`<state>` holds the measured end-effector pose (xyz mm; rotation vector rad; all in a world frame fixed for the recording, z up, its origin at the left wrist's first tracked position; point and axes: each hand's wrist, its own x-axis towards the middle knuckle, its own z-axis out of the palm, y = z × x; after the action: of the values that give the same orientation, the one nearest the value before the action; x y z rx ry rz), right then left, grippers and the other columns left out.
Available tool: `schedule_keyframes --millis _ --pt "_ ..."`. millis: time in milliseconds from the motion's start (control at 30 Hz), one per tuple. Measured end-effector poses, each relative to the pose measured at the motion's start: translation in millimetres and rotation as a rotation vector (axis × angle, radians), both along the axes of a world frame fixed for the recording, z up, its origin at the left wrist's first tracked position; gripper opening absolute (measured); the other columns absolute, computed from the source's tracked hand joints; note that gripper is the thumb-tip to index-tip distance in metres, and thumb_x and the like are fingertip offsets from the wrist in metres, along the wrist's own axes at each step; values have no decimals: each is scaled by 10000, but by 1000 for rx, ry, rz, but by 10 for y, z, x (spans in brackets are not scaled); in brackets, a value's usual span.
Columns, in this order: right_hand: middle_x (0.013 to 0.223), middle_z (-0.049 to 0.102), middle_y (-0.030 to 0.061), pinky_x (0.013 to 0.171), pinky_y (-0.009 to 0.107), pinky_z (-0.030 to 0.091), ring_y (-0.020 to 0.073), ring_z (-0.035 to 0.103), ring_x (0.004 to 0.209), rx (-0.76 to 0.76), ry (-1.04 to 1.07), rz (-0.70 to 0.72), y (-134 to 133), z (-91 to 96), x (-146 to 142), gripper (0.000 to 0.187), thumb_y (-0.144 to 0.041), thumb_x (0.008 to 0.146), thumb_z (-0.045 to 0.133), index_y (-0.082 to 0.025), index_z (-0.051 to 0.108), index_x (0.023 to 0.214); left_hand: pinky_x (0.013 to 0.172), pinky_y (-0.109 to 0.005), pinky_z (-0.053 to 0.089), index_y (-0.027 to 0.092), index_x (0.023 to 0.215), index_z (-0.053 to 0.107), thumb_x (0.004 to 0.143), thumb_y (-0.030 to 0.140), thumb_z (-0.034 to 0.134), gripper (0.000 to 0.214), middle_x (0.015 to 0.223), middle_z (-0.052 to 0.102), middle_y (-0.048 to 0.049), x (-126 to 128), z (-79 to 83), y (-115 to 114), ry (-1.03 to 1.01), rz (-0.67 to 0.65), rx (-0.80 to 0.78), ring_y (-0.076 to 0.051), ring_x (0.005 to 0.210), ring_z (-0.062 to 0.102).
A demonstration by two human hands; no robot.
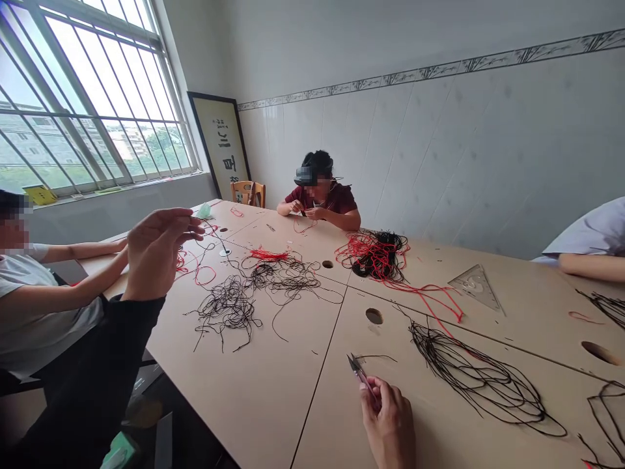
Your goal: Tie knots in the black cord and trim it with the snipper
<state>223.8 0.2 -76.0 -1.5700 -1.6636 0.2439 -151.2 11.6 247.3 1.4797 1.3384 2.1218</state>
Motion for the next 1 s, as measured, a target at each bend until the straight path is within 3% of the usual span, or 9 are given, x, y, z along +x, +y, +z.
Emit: schedule_keyframes --millis 133,333,367,467,533,600,800,900,1000 --pt "815 640 143 725 444 464 278 569 714 -20 10 -34 9 54 -13 599 -686 870 402 -155 677 890 654 -291 513 172 883 705 808 263 690 119 778 687 -34 236 -252 -260 -33 -158 -126 -138 667 624" --pt "892 603 138 752 436 469 288 533 854 70 212 -167 -350 475 -279 558 -643 849 489 -148 599 1083 676 -270 519 187 918 718 857 298 669 135 732 682 -33 706 -1073 -827 -153 -389 -472 -147 700 633" --pt "864 602 104 750 408 475 260 534 826 12 280 -104 -483 553 -396 538 -589 858 530 -158 558 1179 682 -268 522 188 911 719 865 301 660 135 735 682 -36 810 -1200 -933 -148 -432 -543 -153 719 642" --pt "713 578 -1 676 317 485 180 528 655 -298 463 347 -875 737 -794 566 -480 897 549 -201 411 1369 705 -266 524 196 892 714 896 317 619 154 783 689 -43 1097 -1447 -1180 -110 -559 -684 -160 747 651" --pt "642 560 -15 580 279 456 156 513 578 -464 484 608 -1027 836 -996 396 -479 902 548 -197 559 1180 691 -264 524 202 900 708 928 312 566 181 791 690 -43 1200 -1483 -1261 -55 -659 -740 -157 728 647" --pt "625 568 3 574 274 457 154 542 582 -544 522 710 -1058 934 -1080 331 -483 943 477 -186 623 914 689 -260 519 213 923 709 946 294 530 197 794 694 -41 1199 -1454 -1286 64 -706 -745 -152 715 639" --pt "687 667 45 619 291 516 180 619 646 -473 706 284 -901 1104 -781 348 -520 942 499 -187 598 974 745 -266 500 254 1122 684 946 222 489 265 862 700 -41 804 -1468 -1261 573 -532 -758 -165 787 647" --pt "911 727 111 686 316 559 216 674 813 -383 745 163 -883 1085 -618 334 -518 913 554 -189 602 951 700 -267 489 241 1022 710 943 230 477 247 830 692 -46 602 -1586 -1249 760 -492 -771 -182 777 647" --pt "1100 710 140 853 387 559 238 677 943 -328 813 68 -874 1078 -565 325 -507 883 610 -186 621 933 709 -264 490 233 947 707 948 295 482 233 837 697 -46 482 -1681 -1232 765 -439 -791 -180 773 653"
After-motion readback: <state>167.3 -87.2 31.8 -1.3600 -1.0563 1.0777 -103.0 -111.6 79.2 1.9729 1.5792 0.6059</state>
